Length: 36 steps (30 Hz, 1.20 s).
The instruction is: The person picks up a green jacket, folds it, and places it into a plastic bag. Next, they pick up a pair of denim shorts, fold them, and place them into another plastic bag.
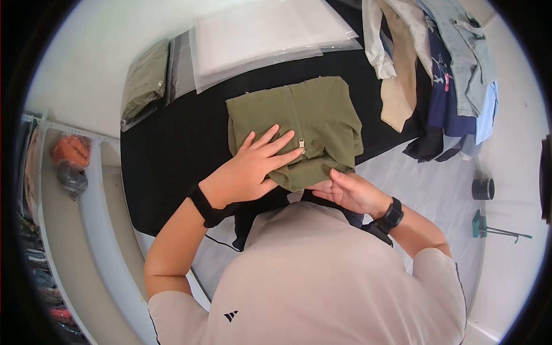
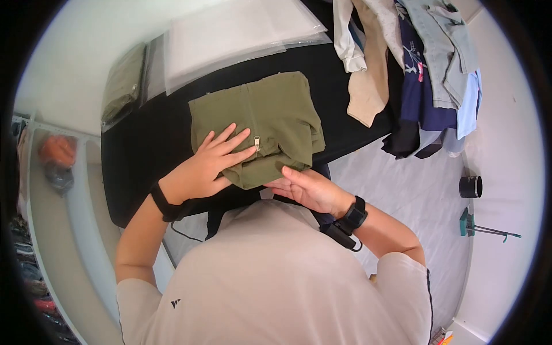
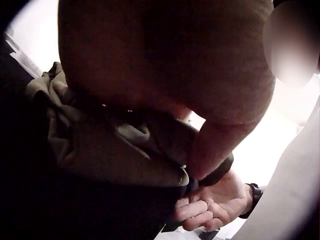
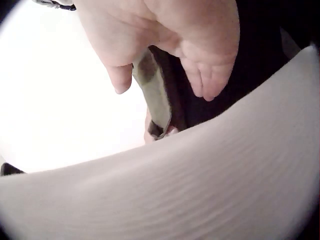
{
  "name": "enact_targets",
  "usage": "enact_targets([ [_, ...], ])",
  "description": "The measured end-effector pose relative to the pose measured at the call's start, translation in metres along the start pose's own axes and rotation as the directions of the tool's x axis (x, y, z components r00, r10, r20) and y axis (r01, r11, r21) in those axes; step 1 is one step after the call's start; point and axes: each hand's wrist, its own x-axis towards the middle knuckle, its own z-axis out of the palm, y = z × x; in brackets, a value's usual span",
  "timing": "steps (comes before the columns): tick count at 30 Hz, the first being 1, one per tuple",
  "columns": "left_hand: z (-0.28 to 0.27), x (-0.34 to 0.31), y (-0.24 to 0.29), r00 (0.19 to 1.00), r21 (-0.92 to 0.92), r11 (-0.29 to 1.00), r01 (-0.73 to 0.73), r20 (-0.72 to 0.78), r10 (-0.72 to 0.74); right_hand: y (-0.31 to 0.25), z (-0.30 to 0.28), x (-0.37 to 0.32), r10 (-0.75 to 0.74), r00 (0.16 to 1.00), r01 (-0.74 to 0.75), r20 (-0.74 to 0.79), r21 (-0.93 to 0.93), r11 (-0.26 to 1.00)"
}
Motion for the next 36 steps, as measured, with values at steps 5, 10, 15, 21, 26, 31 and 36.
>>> enact_targets([
  [5,0.002,-0.006,-0.002,0.999,0.018,0.999,-0.036,-0.021,0.036,-0.011,0.006,0.002,0.115,0.993,-0.104,-0.035,0.225,0.969],
  [10,0.009,-0.009,0.003,0.993,0.198,0.980,-0.030,-0.105,0.051,-0.017,0.021,0.011,0.073,0.995,-0.058,-0.067,0.207,0.977],
  [15,0.001,0.002,0.012,0.989,0.310,0.950,0.037,-0.146,0.009,-0.023,0.036,0.018,0.090,0.991,-0.064,-0.098,0.238,0.969],
  [21,0.002,0.023,0.059,0.962,0.417,0.908,0.040,-0.261,0.078,-0.057,0.046,0.027,-0.220,0.902,0.339,-0.372,0.294,0.894],
  [26,0.016,0.014,0.047,0.966,0.052,0.985,-0.164,-0.196,0.171,-0.051,0.002,0.035,-0.061,0.896,0.182,-0.440,0.239,0.954],
  [31,-0.022,-0.022,0.005,0.890,-0.098,0.995,-0.029,-0.455,-0.019,-0.058,-0.010,0.037,-0.071,0.891,0.183,-0.449,0.211,0.960],
  [36,-0.024,-0.041,-0.005,0.874,-0.098,0.988,0.116,-0.463,-0.148,-0.092,-0.030,0.029,-0.207,0.883,0.232,-0.420,0.008,0.973],
])
